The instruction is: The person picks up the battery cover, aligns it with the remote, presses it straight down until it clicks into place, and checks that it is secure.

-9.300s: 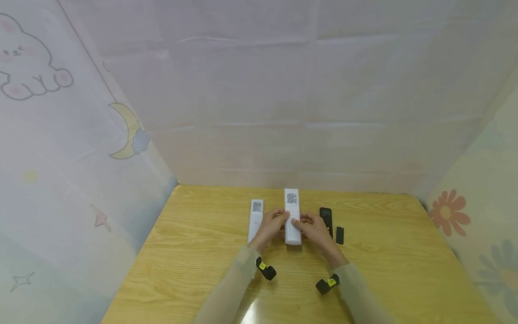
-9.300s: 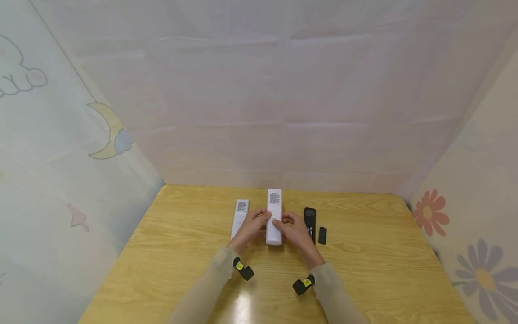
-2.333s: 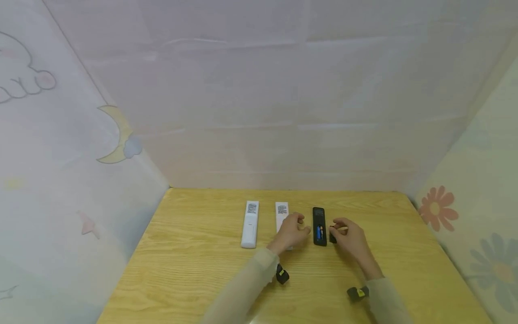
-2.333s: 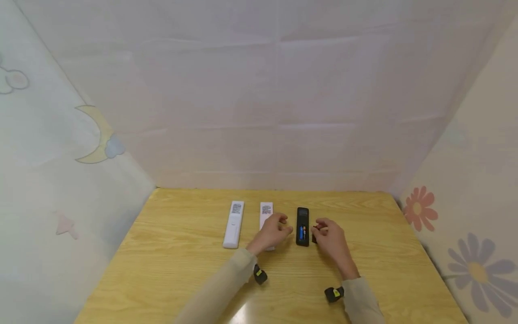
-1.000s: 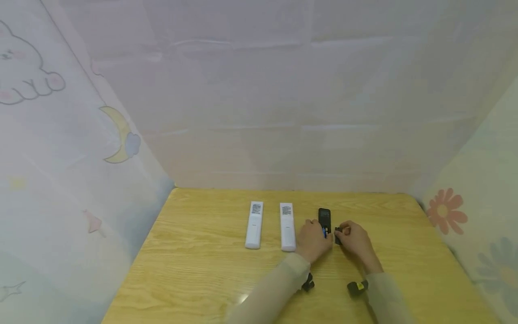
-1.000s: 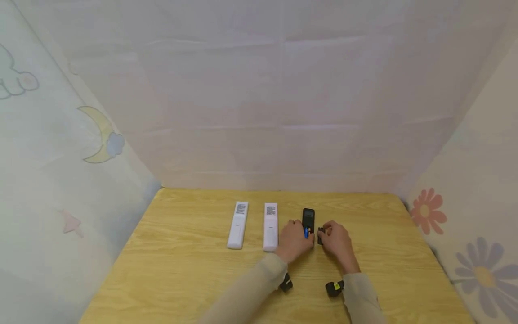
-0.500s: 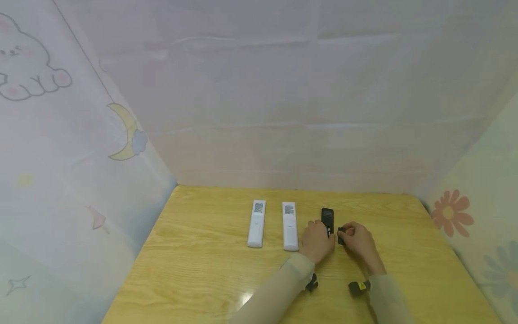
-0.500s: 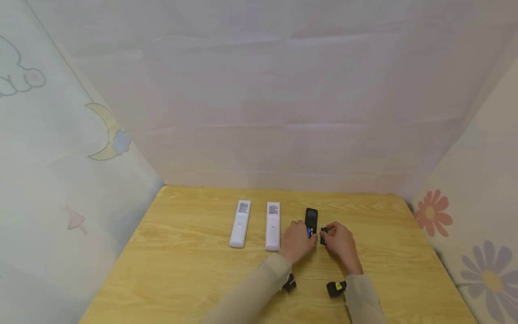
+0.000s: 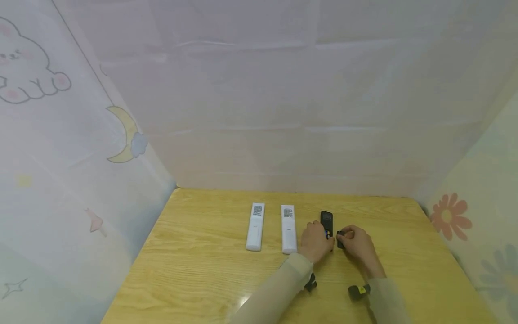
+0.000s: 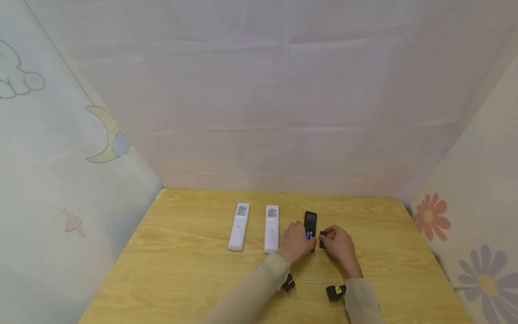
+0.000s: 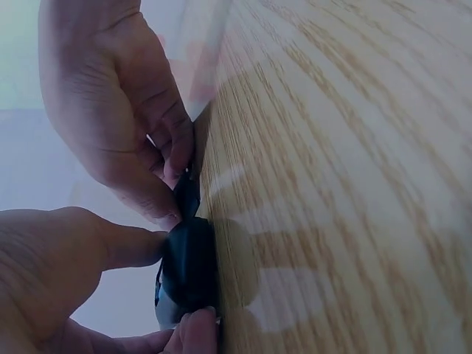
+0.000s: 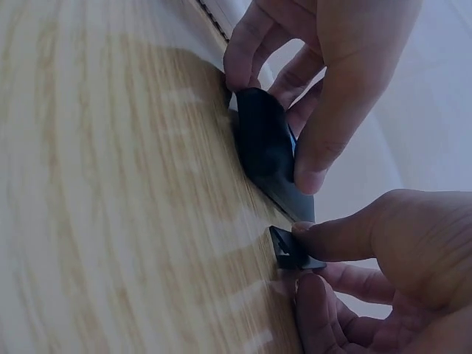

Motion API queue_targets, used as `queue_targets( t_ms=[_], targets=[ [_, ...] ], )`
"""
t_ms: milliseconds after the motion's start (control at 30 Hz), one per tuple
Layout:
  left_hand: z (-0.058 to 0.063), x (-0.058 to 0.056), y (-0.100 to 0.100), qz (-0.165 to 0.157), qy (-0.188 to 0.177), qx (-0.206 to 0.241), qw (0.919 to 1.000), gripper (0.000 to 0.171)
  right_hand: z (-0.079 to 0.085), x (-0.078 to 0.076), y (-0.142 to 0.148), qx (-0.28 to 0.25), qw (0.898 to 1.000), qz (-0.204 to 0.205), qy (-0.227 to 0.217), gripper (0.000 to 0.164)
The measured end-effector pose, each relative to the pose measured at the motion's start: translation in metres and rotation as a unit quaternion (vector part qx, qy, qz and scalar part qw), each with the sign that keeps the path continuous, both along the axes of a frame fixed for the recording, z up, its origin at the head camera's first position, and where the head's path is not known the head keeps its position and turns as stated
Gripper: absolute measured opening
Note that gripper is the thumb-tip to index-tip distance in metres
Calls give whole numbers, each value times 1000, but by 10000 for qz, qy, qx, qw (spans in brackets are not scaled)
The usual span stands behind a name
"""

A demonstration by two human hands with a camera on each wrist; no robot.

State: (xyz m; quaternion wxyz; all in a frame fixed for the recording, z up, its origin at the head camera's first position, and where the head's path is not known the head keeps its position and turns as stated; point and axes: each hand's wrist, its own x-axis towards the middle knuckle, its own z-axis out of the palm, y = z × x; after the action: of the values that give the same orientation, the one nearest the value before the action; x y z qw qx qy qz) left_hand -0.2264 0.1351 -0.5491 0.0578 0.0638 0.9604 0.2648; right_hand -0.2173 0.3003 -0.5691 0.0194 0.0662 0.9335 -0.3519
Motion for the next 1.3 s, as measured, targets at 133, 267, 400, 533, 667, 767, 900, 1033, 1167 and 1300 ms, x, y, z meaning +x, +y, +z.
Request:
queue_targets(
  t_ms=[133, 267, 400, 533, 667, 767, 900, 1033, 1167, 1300],
  targets=[
    [0, -2, 0, -4, -80, 146, 9999, 50, -1, 1, 1, 1, 10000, 2, 12, 41],
    [-3, -6, 1, 16, -285, 384, 9989, 53, 1, 2, 0, -9, 10000, 15, 28, 41],
    [-7, -11, 0, 47, -411, 504, 9979, 55, 4, 2, -1, -10, 10000, 35, 13, 42],
    [-12, -20, 0, 23, -345, 544, 9979, 57, 5, 3, -2, -7, 10000, 48, -32, 42],
    [-16, -32, -2, -68, -225, 519, 9984, 49, 6, 3, -4, -28, 10000, 0, -9, 40],
    [-15, -40, -6, -136, -350, 729, 9966, 42, 6, 3, -4, 12, 10000, -56, 28, 39],
    [-9, -46, -12, -289, -662, 1044, 9919, 42, 5, 3, -4, 71, 9999, -77, 35, 39],
    [-7, -52, -15, -459, -850, 1150, 9887, 50, 5, 3, -3, 21, 9999, -96, 19, 38],
    [-8, -58, -15, -496, -1060, 1233, 9854, 62, 5, 3, -3, -2, 10000, -90, 5, 38],
    [-8, -59, -15, -430, -1242, 1282, 9830, 64, 6, 4, -4, -17, 10000, -64, -32, 39]
  ],
)
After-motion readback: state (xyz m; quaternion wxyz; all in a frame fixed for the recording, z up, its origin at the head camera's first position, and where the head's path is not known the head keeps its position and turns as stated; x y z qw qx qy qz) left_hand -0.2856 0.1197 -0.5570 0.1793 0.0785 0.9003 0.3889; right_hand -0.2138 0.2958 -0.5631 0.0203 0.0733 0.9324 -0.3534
